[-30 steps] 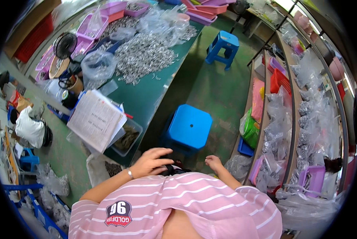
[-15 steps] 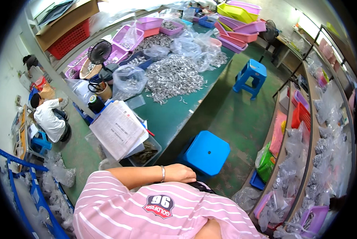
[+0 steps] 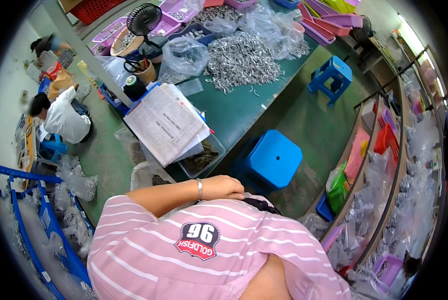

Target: The person joins small metal semicircular pieces together by hand, linking them into an assembly on a green work table.

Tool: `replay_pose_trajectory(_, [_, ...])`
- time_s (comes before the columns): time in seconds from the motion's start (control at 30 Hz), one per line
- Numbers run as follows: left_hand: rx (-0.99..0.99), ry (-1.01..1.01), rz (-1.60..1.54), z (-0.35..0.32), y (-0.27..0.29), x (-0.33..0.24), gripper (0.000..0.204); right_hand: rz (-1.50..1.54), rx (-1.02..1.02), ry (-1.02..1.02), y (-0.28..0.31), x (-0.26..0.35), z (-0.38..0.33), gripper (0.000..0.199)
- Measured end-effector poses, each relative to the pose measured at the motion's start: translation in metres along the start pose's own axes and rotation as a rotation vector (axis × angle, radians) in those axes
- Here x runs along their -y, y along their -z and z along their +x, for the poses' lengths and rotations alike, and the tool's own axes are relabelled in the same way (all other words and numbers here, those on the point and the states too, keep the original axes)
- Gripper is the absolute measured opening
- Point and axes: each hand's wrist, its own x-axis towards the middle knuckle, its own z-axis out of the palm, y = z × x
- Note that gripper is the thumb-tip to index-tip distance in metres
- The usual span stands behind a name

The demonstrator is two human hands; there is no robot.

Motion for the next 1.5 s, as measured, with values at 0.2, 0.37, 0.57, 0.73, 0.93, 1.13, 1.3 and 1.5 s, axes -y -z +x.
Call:
replay_pose_trajectory(0.2, [-0.112,0.045,0.010,-0.025,0.005,-0.001,0.020,0.086,0.071,-0.182,-0.005,0.030,0.012,0.015])
replay_pose_trajectory(0.37, [-0.125,0.069,-0.015,-0.026,0.013,0.000,0.018,-0.368,0.040,-0.073,0.007,0.015,0.026,0.018])
replay_pose_trajectory(0.57, [-0.073,0.157,0.046,-0.006,0.024,0.000,0.019,-0.400,0.135,-0.097,0.009,0.048,0.046,0.015])
replay_pose_trajectory(0.73, [-0.132,0.278,0.150,0.023,0.034,0.018,0.015,-0.128,0.183,-0.172,0.017,0.045,0.081,0.017])
replay_pose_trajectory(0.93, [-0.493,0.541,0.250,0.090,0.042,0.063,0.038,-0.377,0.261,-0.096,0.039,0.087,0.130,0.014])
replay_pose_trajectory(1.13, [-0.938,0.846,0.398,0.158,0.027,0.156,0.062,-0.421,0.339,0.323,0.003,0.235,0.214,0.014])
replay_pose_trajectory(1.3, [-0.996,0.924,0.460,0.173,0.021,0.197,0.056,-0.491,0.314,1.006,-0.120,0.438,0.213,0.028])
replay_pose_trajectory(1.5, [-0.893,0.922,0.572,0.168,0.010,0.204,0.057,-0.371,0.360,1.583,-0.257,0.550,0.199,0.043])
